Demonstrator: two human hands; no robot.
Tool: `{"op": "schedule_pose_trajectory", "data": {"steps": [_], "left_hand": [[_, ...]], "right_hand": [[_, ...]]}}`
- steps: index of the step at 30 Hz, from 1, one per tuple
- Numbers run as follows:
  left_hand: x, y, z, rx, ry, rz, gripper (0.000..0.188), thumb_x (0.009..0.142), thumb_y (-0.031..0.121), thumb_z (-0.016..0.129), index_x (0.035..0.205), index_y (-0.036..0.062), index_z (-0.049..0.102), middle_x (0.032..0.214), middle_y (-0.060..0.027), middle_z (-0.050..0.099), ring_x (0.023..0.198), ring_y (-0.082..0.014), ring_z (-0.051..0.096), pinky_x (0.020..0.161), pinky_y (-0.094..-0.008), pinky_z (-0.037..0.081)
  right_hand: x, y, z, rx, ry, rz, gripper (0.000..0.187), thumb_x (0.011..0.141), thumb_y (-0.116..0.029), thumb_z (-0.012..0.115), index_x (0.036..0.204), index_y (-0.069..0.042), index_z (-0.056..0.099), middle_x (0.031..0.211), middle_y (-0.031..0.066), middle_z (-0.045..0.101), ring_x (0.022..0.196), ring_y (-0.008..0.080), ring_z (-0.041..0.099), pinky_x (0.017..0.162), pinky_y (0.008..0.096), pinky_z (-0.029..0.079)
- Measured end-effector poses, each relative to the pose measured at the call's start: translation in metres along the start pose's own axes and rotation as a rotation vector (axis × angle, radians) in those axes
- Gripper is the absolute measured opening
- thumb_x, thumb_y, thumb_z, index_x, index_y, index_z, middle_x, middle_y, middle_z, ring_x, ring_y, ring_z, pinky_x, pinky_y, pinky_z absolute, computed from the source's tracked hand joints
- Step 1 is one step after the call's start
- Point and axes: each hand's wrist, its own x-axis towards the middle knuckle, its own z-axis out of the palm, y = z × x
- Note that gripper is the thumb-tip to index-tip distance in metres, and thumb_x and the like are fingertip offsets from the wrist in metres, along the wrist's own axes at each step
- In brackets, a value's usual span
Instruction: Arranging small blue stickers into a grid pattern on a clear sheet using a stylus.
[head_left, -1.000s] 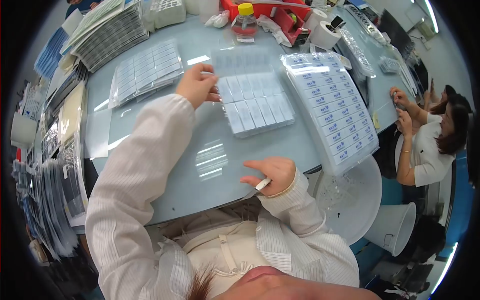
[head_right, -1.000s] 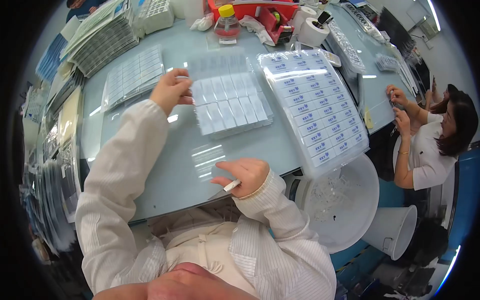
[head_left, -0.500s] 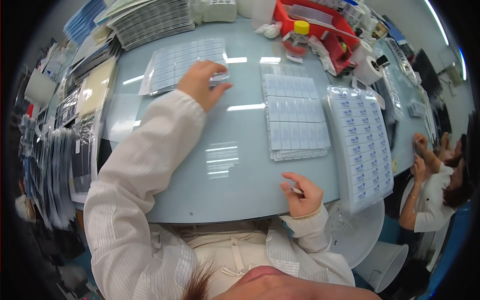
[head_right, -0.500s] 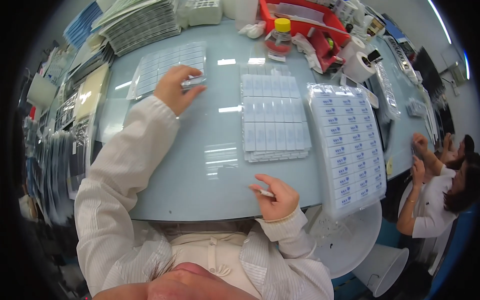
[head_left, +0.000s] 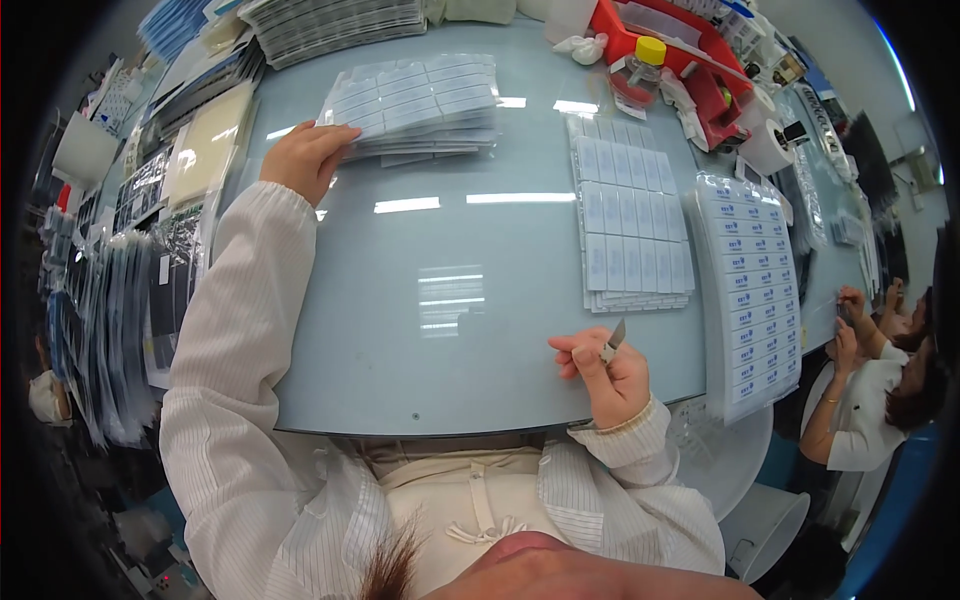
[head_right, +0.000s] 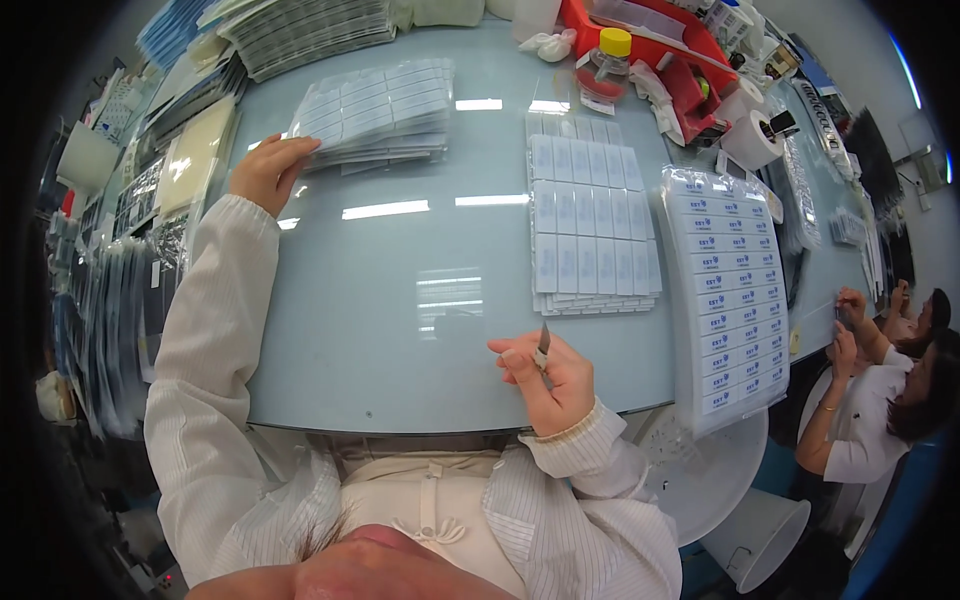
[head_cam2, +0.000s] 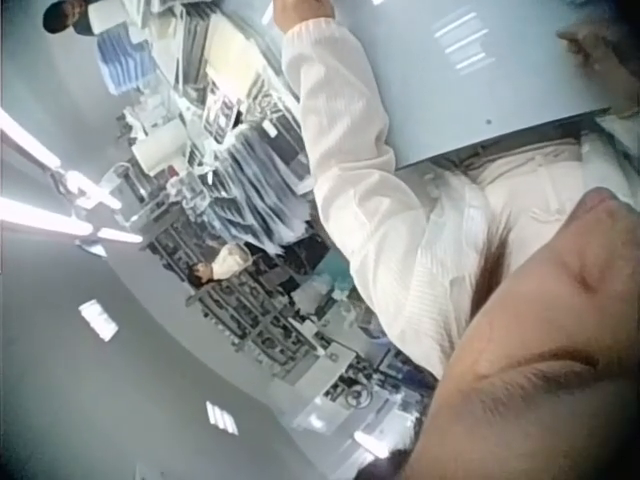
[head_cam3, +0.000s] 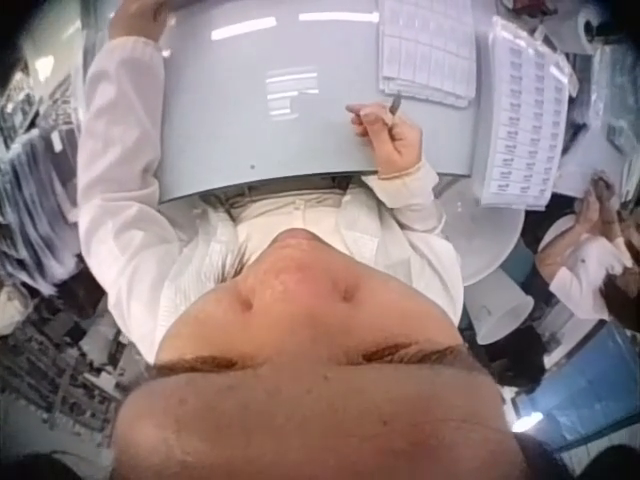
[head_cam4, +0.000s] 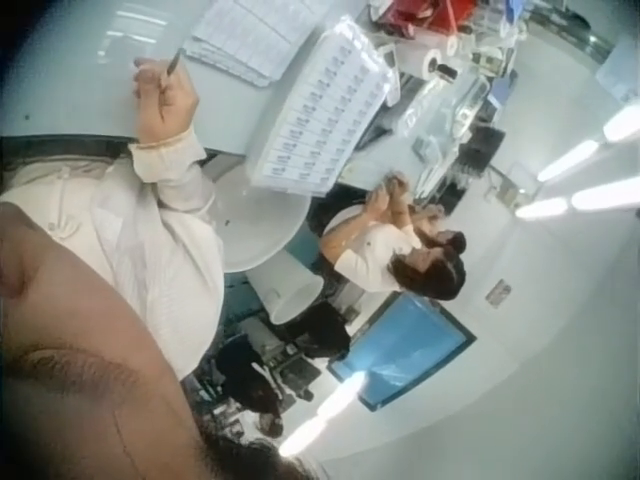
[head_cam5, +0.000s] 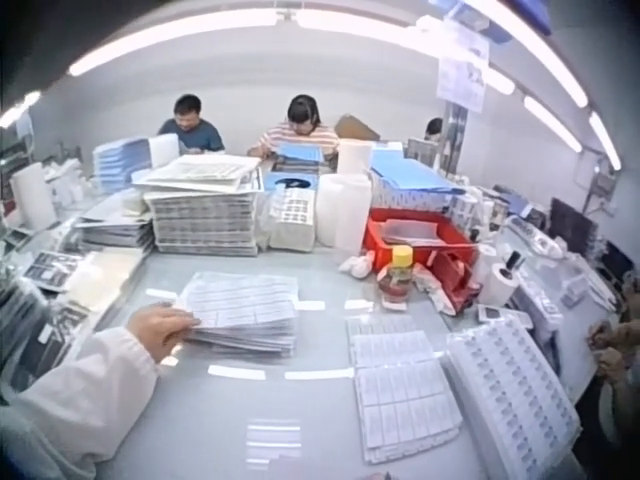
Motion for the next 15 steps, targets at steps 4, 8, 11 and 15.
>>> {"op": "schedule_pose_trajectory", "data": {"steps": [4, 8, 11, 15], "left_hand": [[0.002, 0.010, -0.002, -0.083, 0.066, -0.138, 0.016, 0.085, 0.009, 0.072, 0.100, 0.0111, 0.074, 0.100, -0.0068, 0.074, 0.089, -0.0241, 0.070, 0.084, -0.0339, 0.057], [-0.004, 0.012, -0.006, -0.077, 0.093, -0.019, 0.013, 0.083, 0.015, 0.074, 0.096, 0.0137, 0.075, 0.097, -0.0045, 0.074, 0.087, -0.0215, 0.070, 0.077, -0.0305, 0.058], [-0.010, 0.017, -0.013, -0.120, 0.059, -0.008, 0.014, 0.082, 0.015, 0.075, 0.097, 0.0146, 0.076, 0.096, -0.0040, 0.074, 0.087, -0.0212, 0.071, 0.076, -0.0303, 0.058], [-0.008, 0.015, -0.013, -0.080, 0.112, 0.021, 0.016, 0.085, 0.012, 0.073, 0.101, 0.0150, 0.075, 0.094, -0.0036, 0.075, 0.084, -0.0212, 0.072, 0.073, -0.0308, 0.059]], "right_hand": [[0.004, -0.001, 0.013, -0.032, -0.025, -0.004, 0.037, 0.103, -0.029, 0.053, 0.102, 0.004, 0.070, 0.086, 0.0066, 0.064, 0.072, 0.0106, 0.057, 0.069, 0.0239, 0.047], [0.011, 0.002, 0.024, -0.082, -0.032, -0.023, 0.037, 0.103, -0.029, 0.053, 0.102, 0.004, 0.070, 0.082, 0.0054, 0.064, 0.069, 0.0094, 0.055, 0.066, 0.0233, 0.046], [0.014, 0.004, 0.029, -0.087, 0.013, -0.012, 0.037, 0.103, -0.030, 0.053, 0.102, 0.003, 0.070, 0.078, 0.0033, 0.064, 0.064, 0.0070, 0.053, 0.061, 0.0215, 0.044], [0.019, 0.008, 0.030, -0.138, 0.025, -0.018, 0.037, 0.103, -0.031, 0.052, 0.103, 0.001, 0.071, 0.077, 0.0013, 0.064, 0.060, 0.0048, 0.050, 0.054, 0.0197, 0.040]]}}
